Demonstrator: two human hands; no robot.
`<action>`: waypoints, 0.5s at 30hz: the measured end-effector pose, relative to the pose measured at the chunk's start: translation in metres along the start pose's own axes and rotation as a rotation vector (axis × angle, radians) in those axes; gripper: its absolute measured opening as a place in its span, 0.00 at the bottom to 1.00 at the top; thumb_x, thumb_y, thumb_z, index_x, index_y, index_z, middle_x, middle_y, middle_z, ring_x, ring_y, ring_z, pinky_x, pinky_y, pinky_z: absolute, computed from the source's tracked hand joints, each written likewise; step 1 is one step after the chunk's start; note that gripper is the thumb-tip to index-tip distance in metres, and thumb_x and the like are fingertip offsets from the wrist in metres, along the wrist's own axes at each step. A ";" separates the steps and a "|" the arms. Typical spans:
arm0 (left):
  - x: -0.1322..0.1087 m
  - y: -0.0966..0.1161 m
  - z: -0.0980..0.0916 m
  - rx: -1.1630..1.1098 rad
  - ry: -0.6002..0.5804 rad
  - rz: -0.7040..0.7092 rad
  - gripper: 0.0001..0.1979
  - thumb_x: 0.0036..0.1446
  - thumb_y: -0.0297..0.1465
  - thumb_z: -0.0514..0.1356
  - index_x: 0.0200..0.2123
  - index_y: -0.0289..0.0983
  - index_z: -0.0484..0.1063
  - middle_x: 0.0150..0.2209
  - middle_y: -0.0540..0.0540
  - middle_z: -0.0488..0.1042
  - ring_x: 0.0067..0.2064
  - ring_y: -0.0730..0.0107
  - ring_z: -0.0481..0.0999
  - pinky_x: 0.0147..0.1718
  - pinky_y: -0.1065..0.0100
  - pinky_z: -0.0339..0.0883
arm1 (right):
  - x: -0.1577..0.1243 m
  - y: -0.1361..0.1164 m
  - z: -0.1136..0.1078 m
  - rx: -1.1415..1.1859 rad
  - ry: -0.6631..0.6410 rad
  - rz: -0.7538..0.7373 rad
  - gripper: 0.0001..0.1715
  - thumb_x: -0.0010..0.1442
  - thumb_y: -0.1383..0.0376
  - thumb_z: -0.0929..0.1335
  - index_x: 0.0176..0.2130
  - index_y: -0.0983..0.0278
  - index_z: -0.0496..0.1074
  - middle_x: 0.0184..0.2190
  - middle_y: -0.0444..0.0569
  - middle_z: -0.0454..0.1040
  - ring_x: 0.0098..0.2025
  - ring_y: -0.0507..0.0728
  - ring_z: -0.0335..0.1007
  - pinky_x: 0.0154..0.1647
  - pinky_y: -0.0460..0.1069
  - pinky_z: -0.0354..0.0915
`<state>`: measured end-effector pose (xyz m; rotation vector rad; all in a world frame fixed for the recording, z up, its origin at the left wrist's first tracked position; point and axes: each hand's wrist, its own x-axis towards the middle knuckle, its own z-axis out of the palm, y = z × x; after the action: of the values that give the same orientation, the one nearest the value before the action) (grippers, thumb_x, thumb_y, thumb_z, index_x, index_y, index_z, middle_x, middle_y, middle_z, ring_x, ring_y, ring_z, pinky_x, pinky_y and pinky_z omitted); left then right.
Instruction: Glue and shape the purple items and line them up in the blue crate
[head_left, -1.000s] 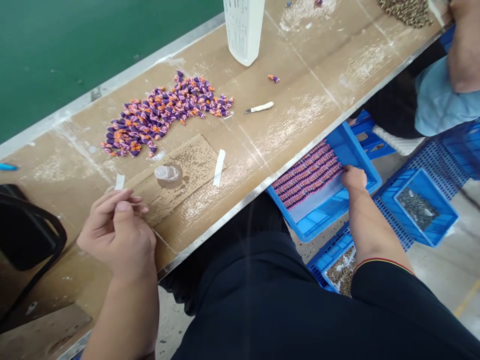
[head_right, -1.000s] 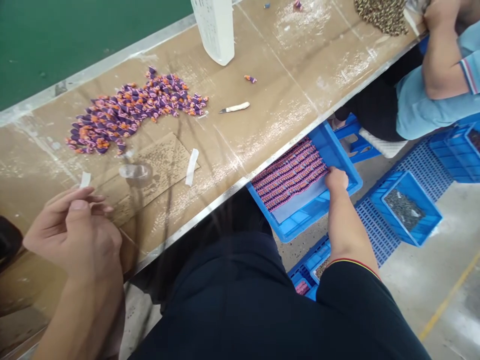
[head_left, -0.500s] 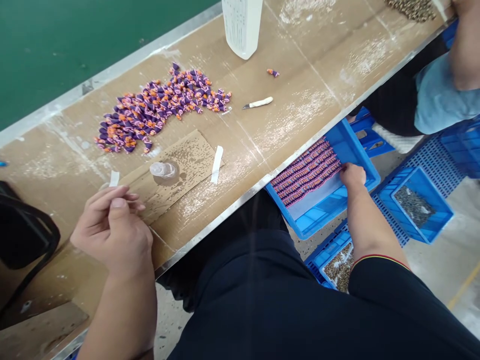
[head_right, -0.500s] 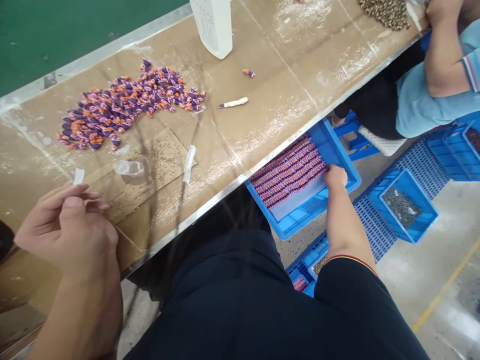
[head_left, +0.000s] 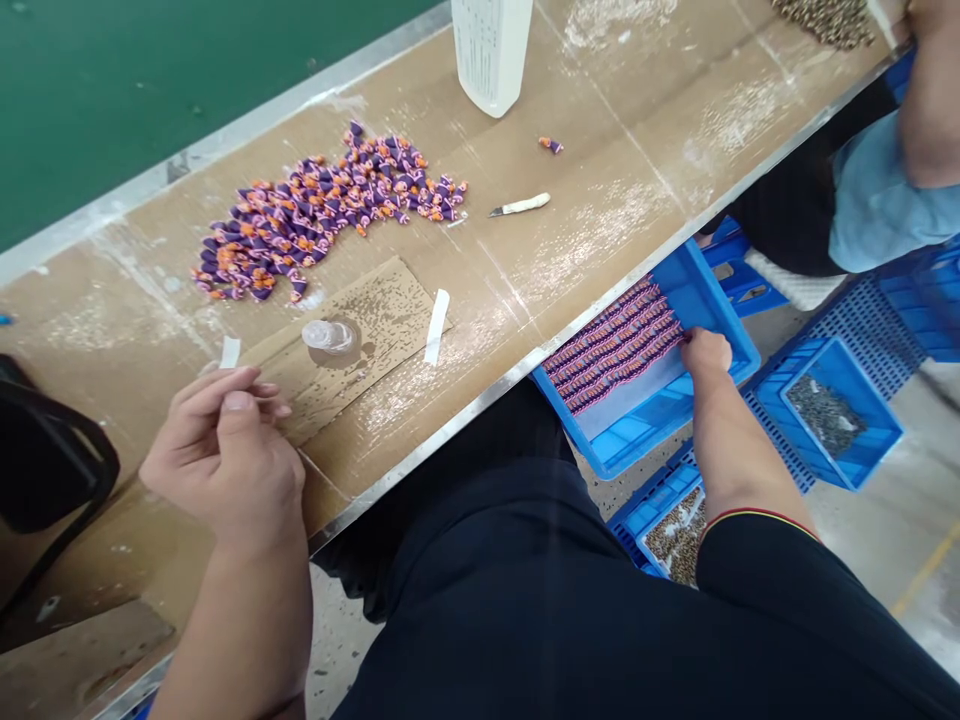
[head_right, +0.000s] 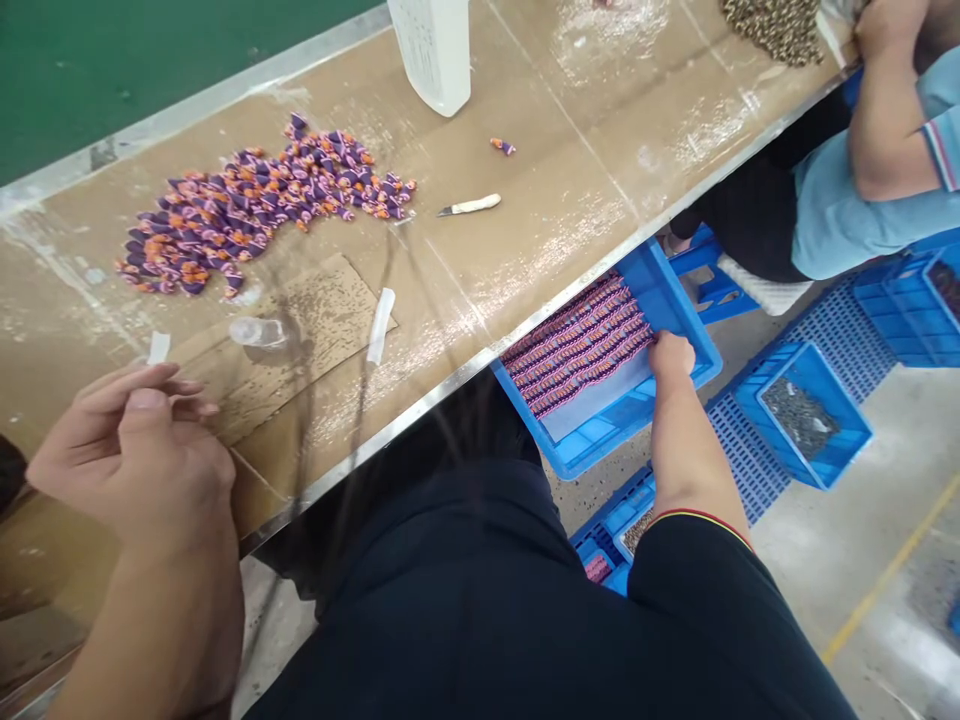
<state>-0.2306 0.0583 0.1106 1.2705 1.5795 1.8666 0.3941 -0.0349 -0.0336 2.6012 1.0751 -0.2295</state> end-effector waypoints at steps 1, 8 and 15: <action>0.000 0.000 0.000 -0.004 -0.006 0.007 0.12 0.43 0.36 0.68 0.31 0.35 0.85 0.29 0.46 0.78 0.24 0.72 0.74 0.16 0.71 0.65 | -0.001 -0.001 -0.001 -0.004 -0.006 0.016 0.22 0.70 0.63 0.73 0.59 0.65 0.88 0.47 0.68 0.88 0.52 0.71 0.88 0.53 0.60 0.81; 0.001 0.002 0.001 0.000 0.008 -0.005 0.12 0.41 0.37 0.68 0.29 0.37 0.84 0.29 0.47 0.79 0.23 0.72 0.74 0.16 0.70 0.63 | -0.009 -0.009 -0.012 -0.017 -0.047 0.076 0.25 0.73 0.63 0.70 0.64 0.64 0.85 0.51 0.68 0.87 0.55 0.73 0.87 0.55 0.61 0.81; 0.000 0.003 0.002 -0.022 0.006 -0.015 0.11 0.41 0.36 0.69 0.29 0.37 0.85 0.30 0.46 0.80 0.23 0.72 0.74 0.16 0.70 0.63 | -0.015 -0.013 -0.019 -0.017 -0.071 0.075 0.28 0.73 0.62 0.69 0.68 0.60 0.82 0.53 0.67 0.87 0.55 0.73 0.87 0.55 0.61 0.80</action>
<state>-0.2282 0.0583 0.1130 1.2410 1.5631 1.8753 0.3750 -0.0296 -0.0150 2.5915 0.9500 -0.2910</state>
